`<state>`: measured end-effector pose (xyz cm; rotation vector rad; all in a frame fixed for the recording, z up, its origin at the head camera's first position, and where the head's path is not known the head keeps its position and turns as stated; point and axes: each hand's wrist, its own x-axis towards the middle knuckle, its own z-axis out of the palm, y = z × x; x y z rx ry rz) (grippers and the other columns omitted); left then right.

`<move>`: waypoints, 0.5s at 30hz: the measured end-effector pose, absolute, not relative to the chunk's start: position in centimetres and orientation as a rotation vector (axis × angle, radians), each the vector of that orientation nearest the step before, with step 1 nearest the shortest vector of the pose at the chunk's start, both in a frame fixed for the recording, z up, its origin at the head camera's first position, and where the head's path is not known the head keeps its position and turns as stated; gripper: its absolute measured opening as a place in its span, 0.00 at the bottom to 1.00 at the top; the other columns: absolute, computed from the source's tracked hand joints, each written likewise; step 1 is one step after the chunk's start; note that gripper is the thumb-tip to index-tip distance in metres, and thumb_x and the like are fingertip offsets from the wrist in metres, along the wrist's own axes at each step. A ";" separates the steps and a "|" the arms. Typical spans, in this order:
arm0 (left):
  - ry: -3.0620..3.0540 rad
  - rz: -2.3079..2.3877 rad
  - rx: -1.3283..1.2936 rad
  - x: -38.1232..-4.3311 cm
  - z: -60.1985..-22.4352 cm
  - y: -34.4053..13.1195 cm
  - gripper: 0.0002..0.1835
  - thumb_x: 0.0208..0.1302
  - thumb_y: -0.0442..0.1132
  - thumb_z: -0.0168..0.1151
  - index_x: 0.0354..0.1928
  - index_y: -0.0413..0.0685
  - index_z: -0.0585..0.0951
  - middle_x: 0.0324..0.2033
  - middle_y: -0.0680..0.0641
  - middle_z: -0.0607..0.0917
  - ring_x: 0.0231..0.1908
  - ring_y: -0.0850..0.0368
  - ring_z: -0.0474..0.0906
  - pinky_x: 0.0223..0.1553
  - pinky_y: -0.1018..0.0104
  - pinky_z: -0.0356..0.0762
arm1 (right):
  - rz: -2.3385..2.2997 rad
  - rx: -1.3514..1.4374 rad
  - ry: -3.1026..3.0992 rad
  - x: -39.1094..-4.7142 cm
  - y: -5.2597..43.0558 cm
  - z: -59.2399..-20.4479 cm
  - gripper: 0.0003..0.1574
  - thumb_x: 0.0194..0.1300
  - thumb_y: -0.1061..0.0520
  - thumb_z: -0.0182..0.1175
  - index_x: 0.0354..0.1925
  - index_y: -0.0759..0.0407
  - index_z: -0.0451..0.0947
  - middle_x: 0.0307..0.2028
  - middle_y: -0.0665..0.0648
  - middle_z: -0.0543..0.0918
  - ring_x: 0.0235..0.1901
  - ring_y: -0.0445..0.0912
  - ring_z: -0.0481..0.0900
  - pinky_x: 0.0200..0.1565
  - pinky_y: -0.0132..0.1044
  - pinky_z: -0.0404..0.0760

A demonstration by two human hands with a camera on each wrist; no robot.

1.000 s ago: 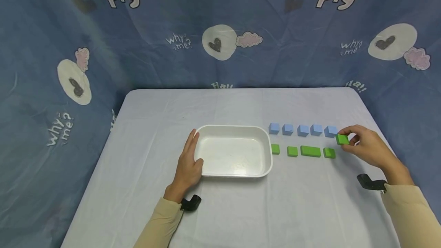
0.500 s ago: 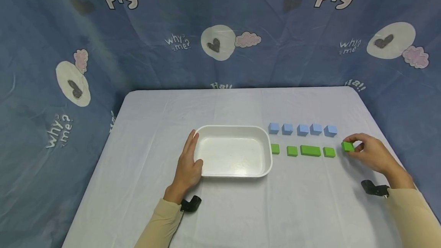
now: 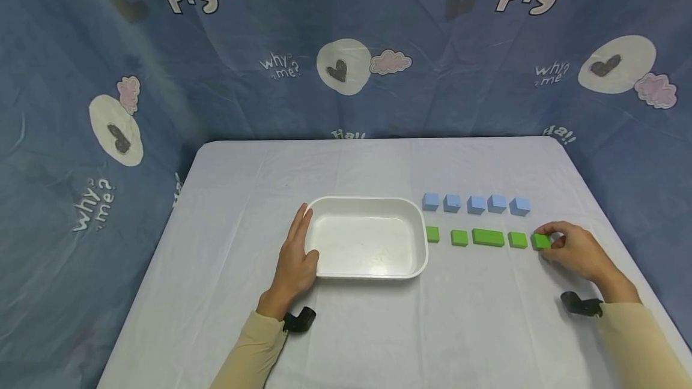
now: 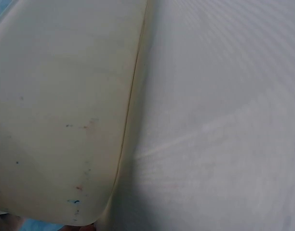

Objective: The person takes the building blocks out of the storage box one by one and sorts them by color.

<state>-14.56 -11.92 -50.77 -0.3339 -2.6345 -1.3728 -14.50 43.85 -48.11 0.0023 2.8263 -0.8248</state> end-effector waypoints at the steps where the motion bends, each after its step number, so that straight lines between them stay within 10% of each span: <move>1: -2.635 -1.371 -0.334 -14.6 -50.8 -11.9 0.46 0.50 0.24 0.47 0.78 0.36 0.57 0.79 0.42 0.53 0.76 0.49 0.52 0.71 0.45 0.57 | -0.826 -0.001 2.836 -14.5 43.8 -48.2 0.28 0.55 0.65 0.71 0.54 0.71 0.78 0.32 0.57 0.80 0.30 0.49 0.72 0.29 0.39 0.70; 15: -2.639 -1.365 -0.345 -14.5 -50.9 -11.9 0.47 0.50 0.24 0.47 0.79 0.38 0.55 0.79 0.43 0.52 0.76 0.48 0.52 0.71 0.44 0.57 | -0.818 0.055 2.850 -14.2 43.3 -48.5 0.30 0.54 0.66 0.71 0.55 0.72 0.77 0.34 0.60 0.78 0.31 0.50 0.72 0.30 0.41 0.70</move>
